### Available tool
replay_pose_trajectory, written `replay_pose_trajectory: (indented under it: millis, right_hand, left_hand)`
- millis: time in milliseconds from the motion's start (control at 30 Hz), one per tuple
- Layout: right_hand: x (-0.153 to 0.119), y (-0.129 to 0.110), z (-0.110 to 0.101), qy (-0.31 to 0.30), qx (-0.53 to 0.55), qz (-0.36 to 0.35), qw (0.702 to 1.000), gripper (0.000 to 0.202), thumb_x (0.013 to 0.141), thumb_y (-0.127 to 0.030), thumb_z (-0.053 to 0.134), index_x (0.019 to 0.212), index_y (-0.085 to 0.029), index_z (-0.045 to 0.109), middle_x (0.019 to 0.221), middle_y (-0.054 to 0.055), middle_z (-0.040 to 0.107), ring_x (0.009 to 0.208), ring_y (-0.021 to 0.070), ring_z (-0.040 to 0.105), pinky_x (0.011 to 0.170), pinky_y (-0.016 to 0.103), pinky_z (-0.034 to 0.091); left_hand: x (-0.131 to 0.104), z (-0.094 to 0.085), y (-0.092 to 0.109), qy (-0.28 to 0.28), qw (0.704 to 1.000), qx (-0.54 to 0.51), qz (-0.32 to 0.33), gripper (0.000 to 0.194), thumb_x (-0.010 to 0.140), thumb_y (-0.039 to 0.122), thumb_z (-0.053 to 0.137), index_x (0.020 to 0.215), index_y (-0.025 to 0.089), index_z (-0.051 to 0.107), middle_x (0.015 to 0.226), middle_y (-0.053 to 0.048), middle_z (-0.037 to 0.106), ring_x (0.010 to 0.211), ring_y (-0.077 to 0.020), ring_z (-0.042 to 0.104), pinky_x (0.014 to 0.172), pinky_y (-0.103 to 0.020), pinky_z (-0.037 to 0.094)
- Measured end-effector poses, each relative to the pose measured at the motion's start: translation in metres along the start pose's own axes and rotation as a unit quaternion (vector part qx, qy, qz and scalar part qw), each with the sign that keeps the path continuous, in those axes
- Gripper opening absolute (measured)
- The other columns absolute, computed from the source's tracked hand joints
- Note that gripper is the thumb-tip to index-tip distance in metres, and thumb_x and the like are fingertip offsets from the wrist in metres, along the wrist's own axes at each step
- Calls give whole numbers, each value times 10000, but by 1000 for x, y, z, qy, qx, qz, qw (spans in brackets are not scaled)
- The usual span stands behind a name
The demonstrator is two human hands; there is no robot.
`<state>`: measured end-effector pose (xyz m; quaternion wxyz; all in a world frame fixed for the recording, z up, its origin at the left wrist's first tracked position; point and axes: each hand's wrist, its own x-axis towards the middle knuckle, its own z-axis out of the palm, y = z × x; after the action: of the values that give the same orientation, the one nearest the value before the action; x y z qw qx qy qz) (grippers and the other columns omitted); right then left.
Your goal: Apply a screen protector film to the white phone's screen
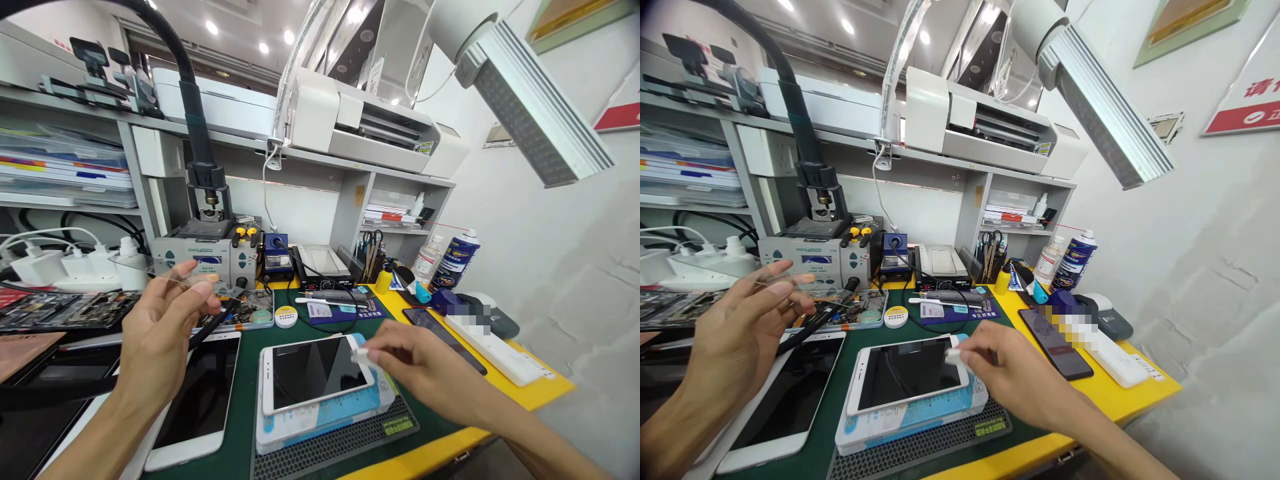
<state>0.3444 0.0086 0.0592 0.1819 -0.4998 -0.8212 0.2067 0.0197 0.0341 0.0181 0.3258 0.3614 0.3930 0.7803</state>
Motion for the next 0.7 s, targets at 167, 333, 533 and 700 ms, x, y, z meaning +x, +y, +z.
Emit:
replay_pose_trajectory:
  millis: [167,333,533,700]
  right_hand:
    - [31,11,17,77,-114,-10,990,259,1024,-216,497,930,-188,737,892,55,657,802,214,621,699,320,410]
    - [34,6,35,44,-140,-40,988,284,1017,-153,468,857,-191,700,880,51,641,797,212,622,701,314,409]
    - [17,-5,38,15,-122,-61,991,310,1028,-158,454,749,-199,582,829,23,576,747,178,566,647,287,380]
    - [-7,-17,38,-38,-50,-74,995,287,1053,-191,420,876,-219,644,940,28,608,836,172,596,721,275,427]
  left_hand:
    - [1,-1,0,0,1000,6,-2,671,681,385,872,1270,175,631,1033,-61,726,708,-141,606,710,-280,499]
    - [3,-1,0,1,1000,7,-5,695,671,398,882,1282,189,625,1017,-56,724,720,-146,606,725,-288,509]
    - [3,-1,0,-3,1000,1,-2,657,677,401,880,1253,198,639,1030,-60,722,722,-149,618,722,-292,512]
    - [3,-1,0,-4,1000,-6,2,660,671,400,878,1250,192,638,1036,-59,718,709,-143,616,717,-291,519]
